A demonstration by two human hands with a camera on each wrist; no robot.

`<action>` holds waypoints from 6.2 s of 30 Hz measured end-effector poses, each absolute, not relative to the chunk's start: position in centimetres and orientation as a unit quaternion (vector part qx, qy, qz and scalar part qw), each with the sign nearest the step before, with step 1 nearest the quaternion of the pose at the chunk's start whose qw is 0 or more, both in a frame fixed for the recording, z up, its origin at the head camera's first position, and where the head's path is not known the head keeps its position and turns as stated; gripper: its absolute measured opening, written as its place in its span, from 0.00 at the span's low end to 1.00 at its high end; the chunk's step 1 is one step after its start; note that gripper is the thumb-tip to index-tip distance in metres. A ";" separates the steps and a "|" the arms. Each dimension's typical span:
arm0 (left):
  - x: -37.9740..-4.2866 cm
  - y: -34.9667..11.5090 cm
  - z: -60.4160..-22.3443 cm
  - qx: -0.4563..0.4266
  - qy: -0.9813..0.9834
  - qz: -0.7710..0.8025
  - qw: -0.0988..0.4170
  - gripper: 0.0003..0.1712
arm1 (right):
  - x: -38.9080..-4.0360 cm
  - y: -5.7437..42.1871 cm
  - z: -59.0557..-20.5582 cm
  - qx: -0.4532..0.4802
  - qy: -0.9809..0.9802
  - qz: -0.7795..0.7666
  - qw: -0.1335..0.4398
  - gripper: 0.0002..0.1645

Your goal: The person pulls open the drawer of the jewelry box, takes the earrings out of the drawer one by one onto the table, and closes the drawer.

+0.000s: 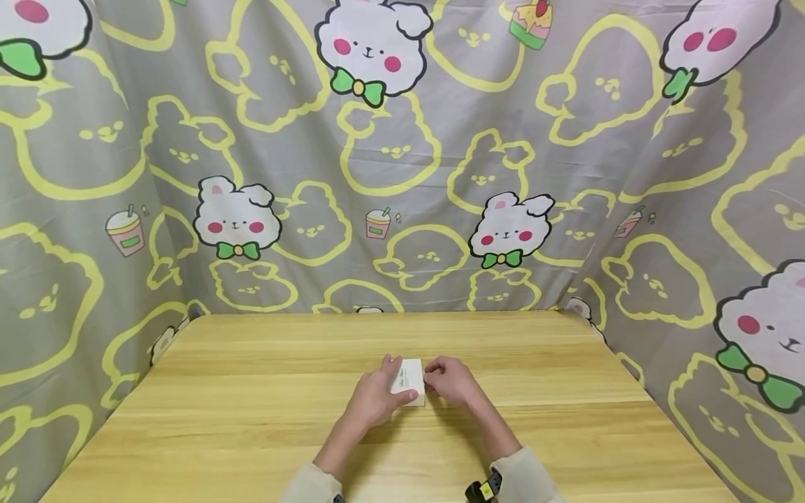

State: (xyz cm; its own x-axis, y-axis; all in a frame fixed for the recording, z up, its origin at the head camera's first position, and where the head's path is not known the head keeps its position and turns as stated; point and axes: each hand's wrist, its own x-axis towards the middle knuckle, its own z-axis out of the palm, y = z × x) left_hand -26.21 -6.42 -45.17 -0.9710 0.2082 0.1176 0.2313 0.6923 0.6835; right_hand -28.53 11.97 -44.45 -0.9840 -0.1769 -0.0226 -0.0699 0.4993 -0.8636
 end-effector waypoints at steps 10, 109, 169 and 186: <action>-26.6 -6.1 -44.4 -0.121 -0.921 -0.370 0.019 0.44 | -29.2 12.3 -44.3 -0.065 0.868 -0.489 0.050 0.12; -26.4 -6.4 -45.1 -0.122 -0.920 -0.372 0.015 0.45 | -29.0 12.3 -45.4 -0.066 0.845 -0.529 0.039 0.03; -26.2 -6.3 -45.0 -0.120 -0.924 -0.363 0.022 0.45 | -29.3 13.4 -45.4 -0.031 0.837 -0.544 0.050 0.04; -26.2 -6.2 -45.0 -0.116 -0.922 -0.370 0.018 0.45 | -29.6 14.0 -45.4 -0.022 0.837 -0.544 0.049 0.04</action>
State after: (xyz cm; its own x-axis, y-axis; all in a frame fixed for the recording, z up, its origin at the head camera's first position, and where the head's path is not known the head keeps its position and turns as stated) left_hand -26.21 -6.24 -44.97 -0.9724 0.2007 0.1193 0.2274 0.6993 0.6777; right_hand -29.56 13.96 -45.43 -0.9942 -0.0904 -0.0586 0.0168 0.4075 -0.9131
